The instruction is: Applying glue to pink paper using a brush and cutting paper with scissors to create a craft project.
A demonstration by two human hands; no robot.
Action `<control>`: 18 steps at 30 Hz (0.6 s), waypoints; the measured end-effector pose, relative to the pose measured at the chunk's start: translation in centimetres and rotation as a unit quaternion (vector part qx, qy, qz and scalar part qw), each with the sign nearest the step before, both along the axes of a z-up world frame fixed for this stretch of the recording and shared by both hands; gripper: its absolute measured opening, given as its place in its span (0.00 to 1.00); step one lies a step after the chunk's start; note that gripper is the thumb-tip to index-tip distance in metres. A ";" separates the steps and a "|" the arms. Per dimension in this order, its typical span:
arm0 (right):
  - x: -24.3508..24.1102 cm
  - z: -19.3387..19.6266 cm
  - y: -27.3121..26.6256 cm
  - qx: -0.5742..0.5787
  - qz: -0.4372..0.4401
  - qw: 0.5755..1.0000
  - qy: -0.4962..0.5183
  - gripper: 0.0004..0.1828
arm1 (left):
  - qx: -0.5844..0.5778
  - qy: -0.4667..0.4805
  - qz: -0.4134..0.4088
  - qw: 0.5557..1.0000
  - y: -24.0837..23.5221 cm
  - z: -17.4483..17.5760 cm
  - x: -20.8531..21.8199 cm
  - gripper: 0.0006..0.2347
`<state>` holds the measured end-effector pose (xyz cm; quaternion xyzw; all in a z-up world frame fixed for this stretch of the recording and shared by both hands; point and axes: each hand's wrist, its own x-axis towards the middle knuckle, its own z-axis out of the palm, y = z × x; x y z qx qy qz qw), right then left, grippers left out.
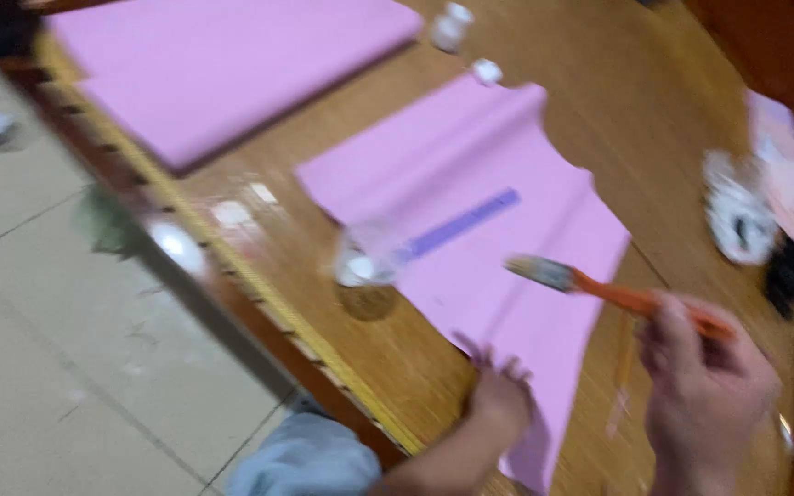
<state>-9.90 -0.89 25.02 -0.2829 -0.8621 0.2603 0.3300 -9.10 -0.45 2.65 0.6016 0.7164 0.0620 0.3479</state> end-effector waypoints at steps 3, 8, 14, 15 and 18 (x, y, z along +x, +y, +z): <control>10.7 -2.2 6.4 -0.156 -0.087 0.966 0.189 0.07 | 0.040 0.006 0.030 0.999 1.4 -3.7 1.2 0.25; 26.5 -7.7 7.9 -0.157 -0.338 0.928 0.032 0.04 | 0.009 0.048 -0.041 0.998 -2.5 3.2 -1.7 0.43; 29.3 -18.2 5.5 -0.362 -0.267 0.891 0.062 0.09 | 0.064 0.075 -0.027 0.995 -1.8 2.6 -1.2 0.23; 28.1 -17.4 5.2 -0.370 -0.272 0.886 0.066 0.09 | 0.056 0.078 -0.035 0.995 -1.9 3.2 -1.3 0.23; 26.5 -16.1 5.3 -0.395 -0.310 0.864 -0.032 0.10 | 0.037 0.048 -0.028 0.998 -2.2 3.6 -1.6 0.27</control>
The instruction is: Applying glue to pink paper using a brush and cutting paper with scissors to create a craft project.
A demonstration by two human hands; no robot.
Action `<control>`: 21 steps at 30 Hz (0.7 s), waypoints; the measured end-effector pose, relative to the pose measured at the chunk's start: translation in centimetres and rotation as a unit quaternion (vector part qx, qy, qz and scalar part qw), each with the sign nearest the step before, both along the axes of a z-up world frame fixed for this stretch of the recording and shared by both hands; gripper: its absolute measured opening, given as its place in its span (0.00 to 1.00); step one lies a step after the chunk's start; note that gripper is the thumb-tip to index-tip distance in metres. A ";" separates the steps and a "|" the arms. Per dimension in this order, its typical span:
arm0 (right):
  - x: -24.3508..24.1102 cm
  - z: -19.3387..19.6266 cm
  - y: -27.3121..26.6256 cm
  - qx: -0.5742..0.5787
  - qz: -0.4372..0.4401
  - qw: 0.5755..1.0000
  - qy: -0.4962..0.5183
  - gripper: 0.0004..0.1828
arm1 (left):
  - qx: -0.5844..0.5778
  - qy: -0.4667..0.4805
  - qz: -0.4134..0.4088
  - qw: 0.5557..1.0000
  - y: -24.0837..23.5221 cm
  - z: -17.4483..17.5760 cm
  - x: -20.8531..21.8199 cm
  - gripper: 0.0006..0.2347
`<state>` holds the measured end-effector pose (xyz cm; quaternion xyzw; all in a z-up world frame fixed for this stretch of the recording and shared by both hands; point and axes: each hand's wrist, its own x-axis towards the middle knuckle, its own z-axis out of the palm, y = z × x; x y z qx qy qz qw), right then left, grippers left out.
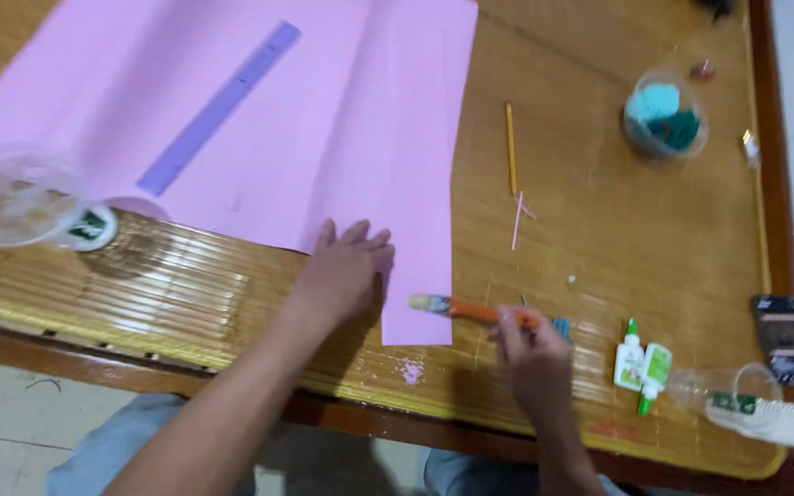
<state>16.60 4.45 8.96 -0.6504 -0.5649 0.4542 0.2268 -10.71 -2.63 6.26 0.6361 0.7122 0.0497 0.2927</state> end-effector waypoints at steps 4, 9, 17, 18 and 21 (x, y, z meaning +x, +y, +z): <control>1.4 1.5 1.7 0.171 0.103 0.974 -0.109 0.09 | 0.055 0.005 -0.003 0.998 -0.1 -2.3 -0.4 0.33; -0.8 1.9 0.9 0.092 0.183 0.977 -0.063 0.13 | -0.008 0.000 -0.010 1.000 -0.2 0.2 -0.5 0.36; 0.9 1.4 2.3 0.144 0.148 0.978 -0.018 0.10 | 0.033 0.051 0.033 0.998 -0.4 0.6 0.1 0.32; 0.4 1.0 1.8 0.142 0.145 0.979 -0.019 0.10 | 0.031 0.050 0.030 0.998 -0.3 0.6 0.1 0.32; -0.3 0.5 1.2 0.143 0.155 0.977 0.006 0.08 | 0.040 0.058 0.032 0.997 -0.4 0.8 0.2 0.30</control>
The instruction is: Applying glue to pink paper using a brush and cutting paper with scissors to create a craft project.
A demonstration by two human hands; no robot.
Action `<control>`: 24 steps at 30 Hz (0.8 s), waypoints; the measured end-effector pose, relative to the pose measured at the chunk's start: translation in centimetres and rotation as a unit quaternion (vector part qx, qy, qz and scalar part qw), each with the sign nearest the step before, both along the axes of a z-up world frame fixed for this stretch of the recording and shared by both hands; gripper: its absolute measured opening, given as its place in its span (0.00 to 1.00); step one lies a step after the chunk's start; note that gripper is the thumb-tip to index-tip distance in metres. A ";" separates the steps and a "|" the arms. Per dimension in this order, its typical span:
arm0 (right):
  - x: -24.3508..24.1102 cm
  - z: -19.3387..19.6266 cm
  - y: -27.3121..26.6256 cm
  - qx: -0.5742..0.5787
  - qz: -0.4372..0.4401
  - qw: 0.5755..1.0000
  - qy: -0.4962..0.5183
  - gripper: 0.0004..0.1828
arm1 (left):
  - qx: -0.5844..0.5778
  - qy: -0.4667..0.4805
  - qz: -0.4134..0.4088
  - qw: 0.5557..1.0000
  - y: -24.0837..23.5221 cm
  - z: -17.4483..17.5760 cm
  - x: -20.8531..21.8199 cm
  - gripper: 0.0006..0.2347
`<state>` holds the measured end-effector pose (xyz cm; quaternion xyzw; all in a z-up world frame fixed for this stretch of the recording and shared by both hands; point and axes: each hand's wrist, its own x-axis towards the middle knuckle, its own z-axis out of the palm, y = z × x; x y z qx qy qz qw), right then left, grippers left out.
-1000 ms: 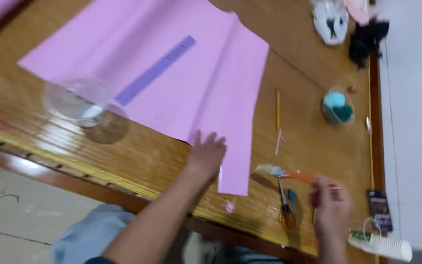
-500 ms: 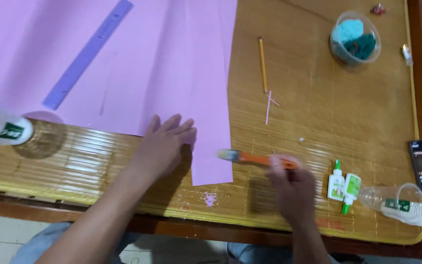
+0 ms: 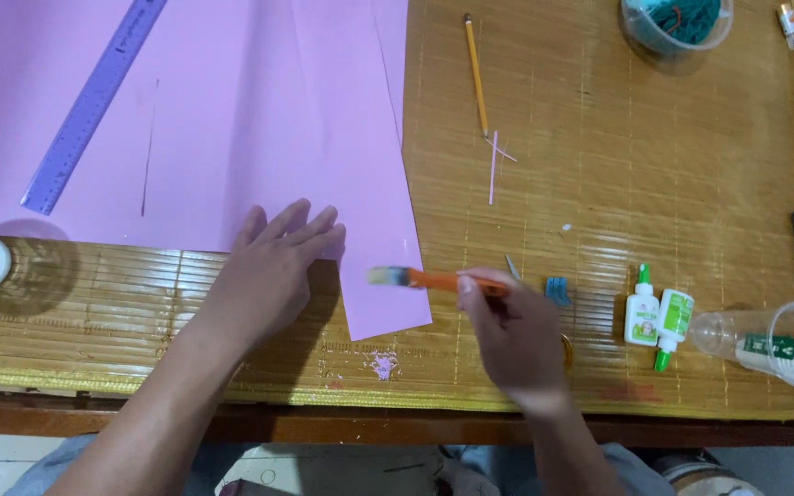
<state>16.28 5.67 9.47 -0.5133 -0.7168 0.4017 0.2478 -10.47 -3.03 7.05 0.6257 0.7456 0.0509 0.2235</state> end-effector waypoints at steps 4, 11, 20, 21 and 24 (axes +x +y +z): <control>1.4 0.6 1.5 0.059 -0.034 0.996 -0.056 0.09 | -0.005 -0.001 -0.001 1.000 0.0 0.0 -0.1 0.30; -2.0 0.0 -0.9 -0.076 -0.035 0.996 0.040 0.11 | -0.016 -0.013 0.007 1.000 0.1 0.1 0.1 0.28; -0.7 1.1 -0.3 -0.004 -0.067 0.997 -0.026 0.14 | -0.010 -0.009 0.009 1.000 0.0 0.0 0.1 0.29; -1.5 0.9 -0.7 -0.003 -0.068 0.997 -0.026 0.14 | -0.010 -0.009 0.008 1.000 0.1 -0.1 0.0 0.29; -3.0 0.9 -1.8 -0.060 -0.016 0.998 -0.032 0.12 | -0.006 -0.021 0.017 1.000 0.1 -0.3 0.1 0.29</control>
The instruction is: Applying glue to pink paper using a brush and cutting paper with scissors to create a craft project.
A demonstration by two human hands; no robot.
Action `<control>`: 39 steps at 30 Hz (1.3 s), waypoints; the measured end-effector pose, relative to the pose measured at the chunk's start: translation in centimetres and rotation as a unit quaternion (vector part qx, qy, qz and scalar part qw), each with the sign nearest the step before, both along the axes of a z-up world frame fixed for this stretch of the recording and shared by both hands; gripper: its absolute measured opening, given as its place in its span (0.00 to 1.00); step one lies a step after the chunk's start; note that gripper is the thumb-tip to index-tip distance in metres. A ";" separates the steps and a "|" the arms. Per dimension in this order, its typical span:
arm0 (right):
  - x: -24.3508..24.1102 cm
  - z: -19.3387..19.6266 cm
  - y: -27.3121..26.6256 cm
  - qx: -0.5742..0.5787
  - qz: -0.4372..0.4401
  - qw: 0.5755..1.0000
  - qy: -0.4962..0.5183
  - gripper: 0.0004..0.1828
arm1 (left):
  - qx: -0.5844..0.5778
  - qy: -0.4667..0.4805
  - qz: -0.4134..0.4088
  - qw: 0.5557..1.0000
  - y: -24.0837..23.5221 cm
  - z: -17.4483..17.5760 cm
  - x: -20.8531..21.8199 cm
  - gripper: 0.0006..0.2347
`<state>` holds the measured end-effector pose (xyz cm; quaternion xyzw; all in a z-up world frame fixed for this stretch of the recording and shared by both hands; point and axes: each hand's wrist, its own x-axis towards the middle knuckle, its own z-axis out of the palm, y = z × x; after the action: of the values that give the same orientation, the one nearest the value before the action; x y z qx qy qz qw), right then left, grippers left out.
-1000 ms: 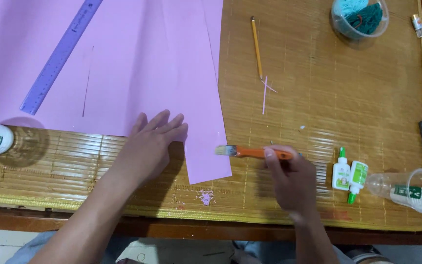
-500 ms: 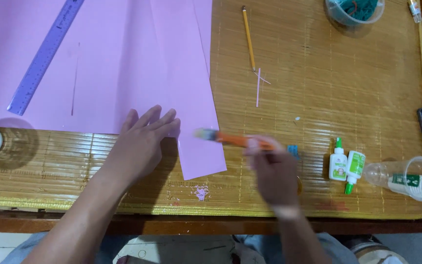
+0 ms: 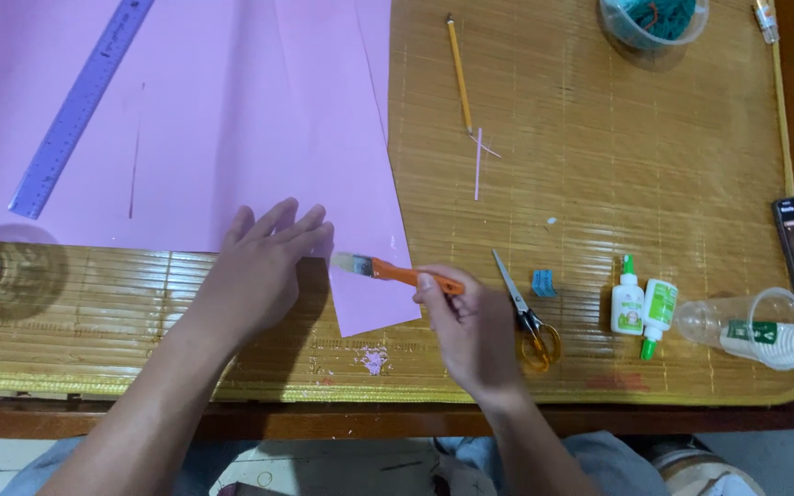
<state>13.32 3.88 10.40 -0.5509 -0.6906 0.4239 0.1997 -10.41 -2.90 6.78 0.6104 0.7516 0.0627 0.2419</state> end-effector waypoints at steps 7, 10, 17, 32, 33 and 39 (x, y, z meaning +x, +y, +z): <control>2.3 1.3 2.1 0.045 -0.102 0.993 -0.046 0.14 | 0.003 0.010 -0.008 1.000 -0.2 0.0 -0.2 0.29; 1.0 0.2 0.4 0.017 -0.068 0.997 -0.016 0.14 | -0.002 0.005 -0.010 1.000 -0.2 0.1 -0.2 0.29; 3.4 -0.8 2.2 0.097 -0.064 0.990 -0.074 0.18 | -0.010 0.008 -0.012 1.000 -0.2 -0.2 -0.3 0.30; 0.1 0.1 -0.4 0.054 0.046 0.996 0.052 0.13 | 0.106 0.068 -0.072 0.989 -0.6 -5.3 -1.5 0.31; 0.5 -0.4 -0.1 0.057 0.045 0.996 0.052 0.13 | 0.108 0.068 -0.072 0.989 -0.4 -5.1 -1.3 0.31; 1.6 -0.5 1.5 0.131 0.005 0.991 -0.007 0.10 | 0.060 0.030 -0.046 0.997 -0.6 -4.7 -1.3 0.32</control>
<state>14.87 5.39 9.89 -0.5192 -0.7446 0.3266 0.2633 -11.73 -3.47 2.09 0.6592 0.7247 0.0777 0.1847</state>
